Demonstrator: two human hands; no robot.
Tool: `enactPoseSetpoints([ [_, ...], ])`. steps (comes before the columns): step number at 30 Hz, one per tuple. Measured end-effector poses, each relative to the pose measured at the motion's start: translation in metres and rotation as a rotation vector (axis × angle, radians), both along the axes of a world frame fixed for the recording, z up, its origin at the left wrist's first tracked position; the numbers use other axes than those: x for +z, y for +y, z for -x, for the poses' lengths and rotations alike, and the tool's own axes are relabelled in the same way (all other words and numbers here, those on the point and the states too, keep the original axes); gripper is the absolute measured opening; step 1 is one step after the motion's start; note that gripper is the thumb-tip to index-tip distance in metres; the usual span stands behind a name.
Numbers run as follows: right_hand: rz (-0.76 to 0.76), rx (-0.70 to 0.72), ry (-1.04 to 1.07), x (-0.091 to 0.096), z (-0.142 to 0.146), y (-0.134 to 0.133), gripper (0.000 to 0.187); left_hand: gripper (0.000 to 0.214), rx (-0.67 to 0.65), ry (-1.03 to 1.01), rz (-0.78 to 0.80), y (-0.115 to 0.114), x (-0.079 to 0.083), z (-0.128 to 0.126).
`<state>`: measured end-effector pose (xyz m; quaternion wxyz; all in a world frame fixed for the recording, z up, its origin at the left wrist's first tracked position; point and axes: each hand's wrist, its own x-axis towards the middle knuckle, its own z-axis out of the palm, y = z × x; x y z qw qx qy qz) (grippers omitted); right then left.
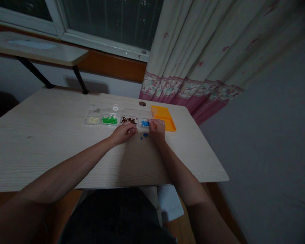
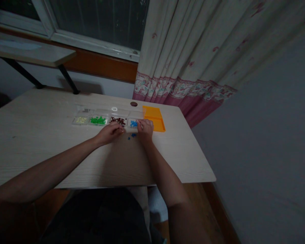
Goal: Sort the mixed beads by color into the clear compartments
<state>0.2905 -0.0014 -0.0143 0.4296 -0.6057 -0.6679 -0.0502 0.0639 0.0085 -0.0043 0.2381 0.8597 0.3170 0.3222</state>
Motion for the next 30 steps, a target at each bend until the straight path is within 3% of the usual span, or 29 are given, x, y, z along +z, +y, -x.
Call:
enactPoseSetpoints([
  [5,0.021,0.002,-0.013,0.000,0.000,0.000,0.027,0.026,-0.121,0.210,-0.092,-0.009,0.006,-0.001],
  [11,0.049,0.012,-0.031,0.003,0.002,-0.002,0.027,0.028,-0.149,0.345,-0.251,-0.012,0.005,-0.005],
  [30,0.021,0.033,-0.008,0.001,0.002,-0.001,0.023,0.010,-0.153,0.276,-0.155,-0.013,0.007,-0.007],
])
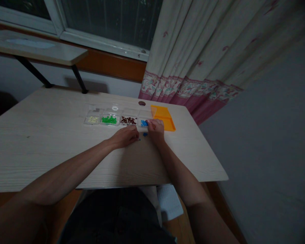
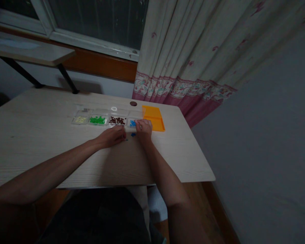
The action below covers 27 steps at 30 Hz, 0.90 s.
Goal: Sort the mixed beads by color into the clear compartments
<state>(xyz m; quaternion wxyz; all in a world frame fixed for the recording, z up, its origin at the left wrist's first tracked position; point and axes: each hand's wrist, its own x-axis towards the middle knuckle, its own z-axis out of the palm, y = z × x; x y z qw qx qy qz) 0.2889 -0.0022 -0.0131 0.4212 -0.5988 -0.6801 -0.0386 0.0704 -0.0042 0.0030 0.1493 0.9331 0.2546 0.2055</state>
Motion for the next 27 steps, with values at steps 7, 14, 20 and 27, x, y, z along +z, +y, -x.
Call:
enactPoseSetpoints([
  [7,-0.027,0.005,-0.082,0.014,0.010,-0.015,0.023,0.021,0.146,-0.307,0.150,0.012,-0.010,0.002],
  [14,0.046,0.206,-0.295,0.029,0.036,-0.035,0.027,0.029,0.287,-0.576,0.463,0.018,-0.010,0.003],
  [20,0.073,0.202,-0.308,0.025,0.040,-0.035,0.036,0.033,0.204,-0.642,0.678,0.017,-0.011,0.001],
  [27,0.052,0.189,-0.258,0.021,0.038,-0.032,0.032,0.041,0.174,-0.736,0.787,0.018,-0.015,-0.001],
])
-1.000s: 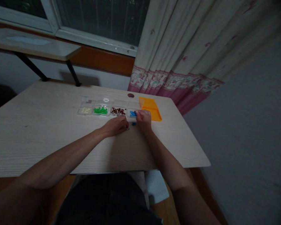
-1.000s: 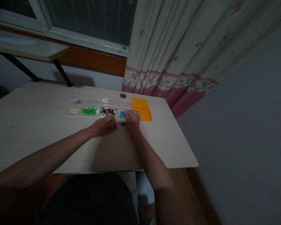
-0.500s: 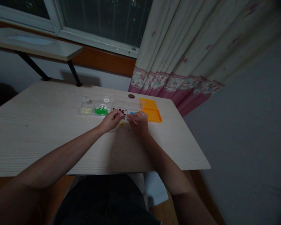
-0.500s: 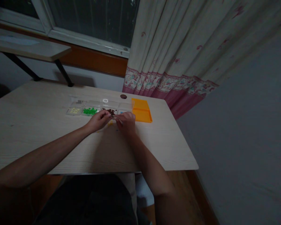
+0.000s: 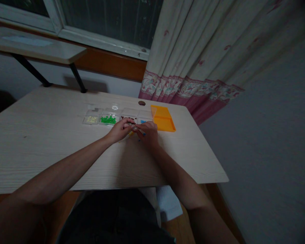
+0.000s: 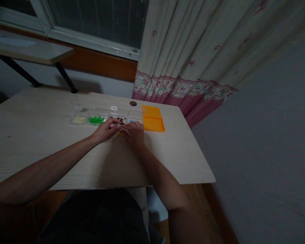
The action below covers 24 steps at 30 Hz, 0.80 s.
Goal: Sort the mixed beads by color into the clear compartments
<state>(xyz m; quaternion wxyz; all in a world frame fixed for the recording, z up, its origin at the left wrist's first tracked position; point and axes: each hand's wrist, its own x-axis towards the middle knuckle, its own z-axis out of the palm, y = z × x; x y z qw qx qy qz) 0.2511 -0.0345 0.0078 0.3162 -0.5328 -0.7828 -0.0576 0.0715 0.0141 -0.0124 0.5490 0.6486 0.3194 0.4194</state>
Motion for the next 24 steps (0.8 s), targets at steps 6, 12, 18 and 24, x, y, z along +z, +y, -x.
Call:
enactPoseSetpoints([
  [6,0.027,0.024,0.034,-0.001,0.000,0.002,0.034,0.040,-0.062,-0.010,-0.015,-0.002,0.003,0.001],
  [12,0.054,0.050,0.066,0.003,0.001,0.000,0.031,0.036,-0.060,0.027,-0.106,0.000,0.000,0.001],
  [18,0.061,0.056,0.082,0.002,-0.007,0.007,0.027,0.038,-0.073,0.050,-0.146,-0.001,-0.002,0.001],
  [24,-0.046,-0.160,0.228,-0.012,-0.035,0.027,0.017,0.034,-0.042,0.138,-0.253,-0.004,0.004,0.003],
])
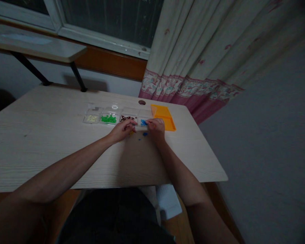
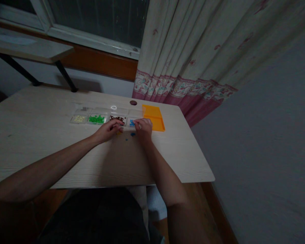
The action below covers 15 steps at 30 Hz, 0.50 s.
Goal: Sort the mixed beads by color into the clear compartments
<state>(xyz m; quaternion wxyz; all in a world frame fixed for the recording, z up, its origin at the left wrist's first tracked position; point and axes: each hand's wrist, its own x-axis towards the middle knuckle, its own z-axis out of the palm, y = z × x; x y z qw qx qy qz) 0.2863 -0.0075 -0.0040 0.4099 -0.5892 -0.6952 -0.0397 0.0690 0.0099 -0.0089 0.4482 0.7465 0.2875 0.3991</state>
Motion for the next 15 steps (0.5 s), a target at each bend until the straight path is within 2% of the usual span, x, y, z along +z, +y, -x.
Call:
enactPoseSetpoints([
  [3,0.035,-0.074,0.009,-0.0075,-0.0080,0.0067,0.020,0.028,0.051,0.143,-0.170,-0.0017,0.0047,0.0020],
  [6,0.049,-0.072,-0.001,-0.0113,-0.0088,0.0080,0.027,0.025,0.048,0.246,-0.325,-0.0030,0.0072,0.0027],
  [15,0.081,-0.051,0.011,-0.0078,-0.0070,0.0049,0.032,0.020,-0.087,0.439,-0.507,-0.0055,0.0046,0.0010],
])
